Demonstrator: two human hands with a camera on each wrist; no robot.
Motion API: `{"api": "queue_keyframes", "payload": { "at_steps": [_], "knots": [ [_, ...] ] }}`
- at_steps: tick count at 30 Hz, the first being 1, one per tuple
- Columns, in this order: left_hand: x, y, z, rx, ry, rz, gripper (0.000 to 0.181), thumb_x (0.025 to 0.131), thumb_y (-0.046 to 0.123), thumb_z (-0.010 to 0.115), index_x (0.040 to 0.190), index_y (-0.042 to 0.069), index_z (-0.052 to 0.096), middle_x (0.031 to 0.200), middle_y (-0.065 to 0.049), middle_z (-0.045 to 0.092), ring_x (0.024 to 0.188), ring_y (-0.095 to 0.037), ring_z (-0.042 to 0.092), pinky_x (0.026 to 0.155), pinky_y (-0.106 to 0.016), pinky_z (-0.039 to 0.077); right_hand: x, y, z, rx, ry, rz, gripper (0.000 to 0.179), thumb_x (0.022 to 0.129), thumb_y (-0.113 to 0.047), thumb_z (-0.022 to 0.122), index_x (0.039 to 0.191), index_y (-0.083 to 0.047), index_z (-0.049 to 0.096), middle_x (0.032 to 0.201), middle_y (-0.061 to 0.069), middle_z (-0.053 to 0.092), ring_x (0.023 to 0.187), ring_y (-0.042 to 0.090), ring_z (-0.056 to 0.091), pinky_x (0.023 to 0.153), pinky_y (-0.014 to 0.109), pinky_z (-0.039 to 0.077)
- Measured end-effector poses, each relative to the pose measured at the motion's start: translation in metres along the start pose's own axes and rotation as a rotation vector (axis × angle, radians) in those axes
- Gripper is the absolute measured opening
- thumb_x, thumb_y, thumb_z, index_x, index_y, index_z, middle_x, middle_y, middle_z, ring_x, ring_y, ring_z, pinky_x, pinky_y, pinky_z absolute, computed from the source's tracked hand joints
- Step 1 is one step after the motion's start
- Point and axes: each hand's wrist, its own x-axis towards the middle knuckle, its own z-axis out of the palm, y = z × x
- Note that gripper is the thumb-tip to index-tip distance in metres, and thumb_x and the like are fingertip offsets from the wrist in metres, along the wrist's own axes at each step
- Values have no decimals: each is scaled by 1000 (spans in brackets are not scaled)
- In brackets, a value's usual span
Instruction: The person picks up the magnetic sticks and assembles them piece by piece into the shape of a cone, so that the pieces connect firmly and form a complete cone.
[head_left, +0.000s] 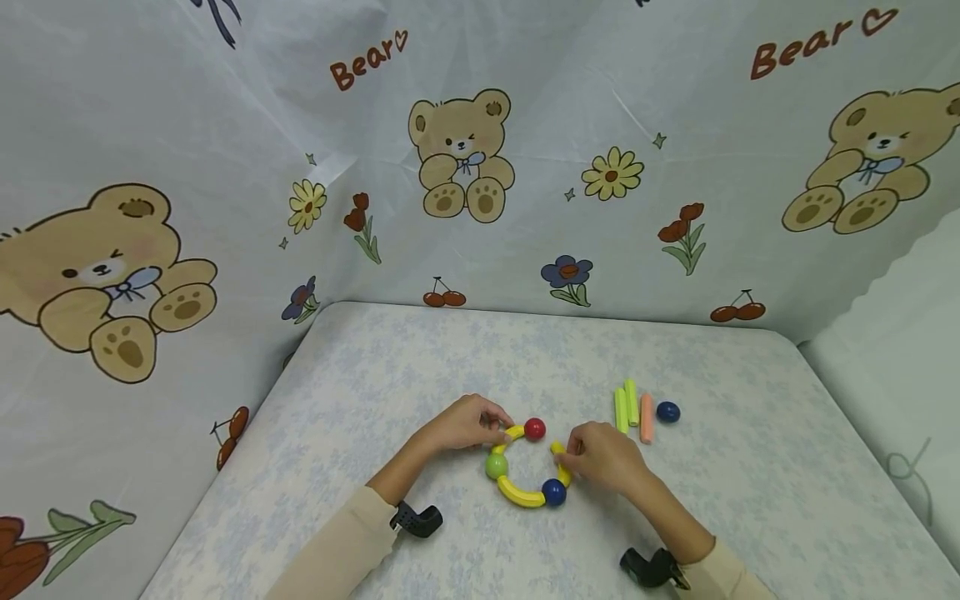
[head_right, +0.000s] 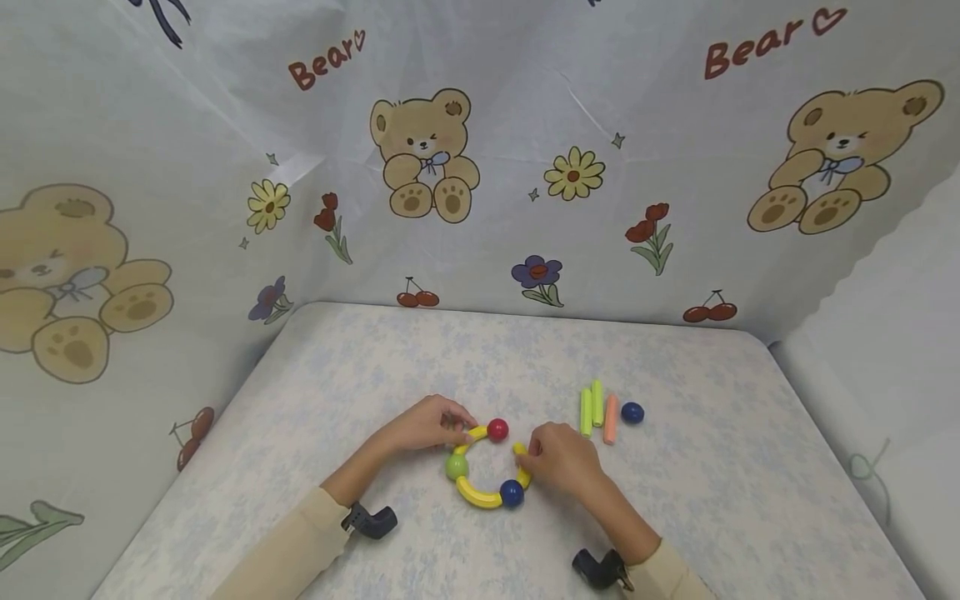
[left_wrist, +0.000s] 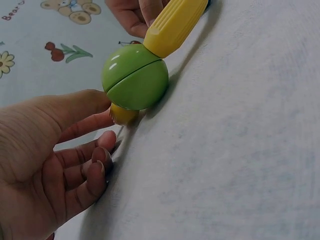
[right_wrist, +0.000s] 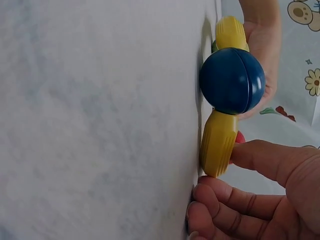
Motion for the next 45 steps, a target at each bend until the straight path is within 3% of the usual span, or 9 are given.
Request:
{"api": "queue_keyframes", "payload": {
  "at_steps": [8,29,45],
  "knots": [
    [1,6,1,84,-3,16,18,89,19,79,105,11,79,75,4,65,57,-5,46,53,-21,37,8,0,-3,-19,-7,-10,29,87,-29,82,69,-16,63,63,-3,54,56,14,49,52,27,38],
    [3,4,2,70,12,26,21,88,24,81,104,11,78,75,5,64,60,-5,48,55,-20,39,14,1,-7,-25,-1,-78,21,87,-24,82,75,-15,68,64,-6,56,59,12,50,54,28,42],
    [3,-17,6,79,81,46,18,91,35,78,104,22,80,77,11,65,65,-5,51,60,-22,43,17,3,-6,31,-31,-82,19,88,-24,82,76,-15,69,63,-5,56,57,11,50,52,26,42]
  ]
}}
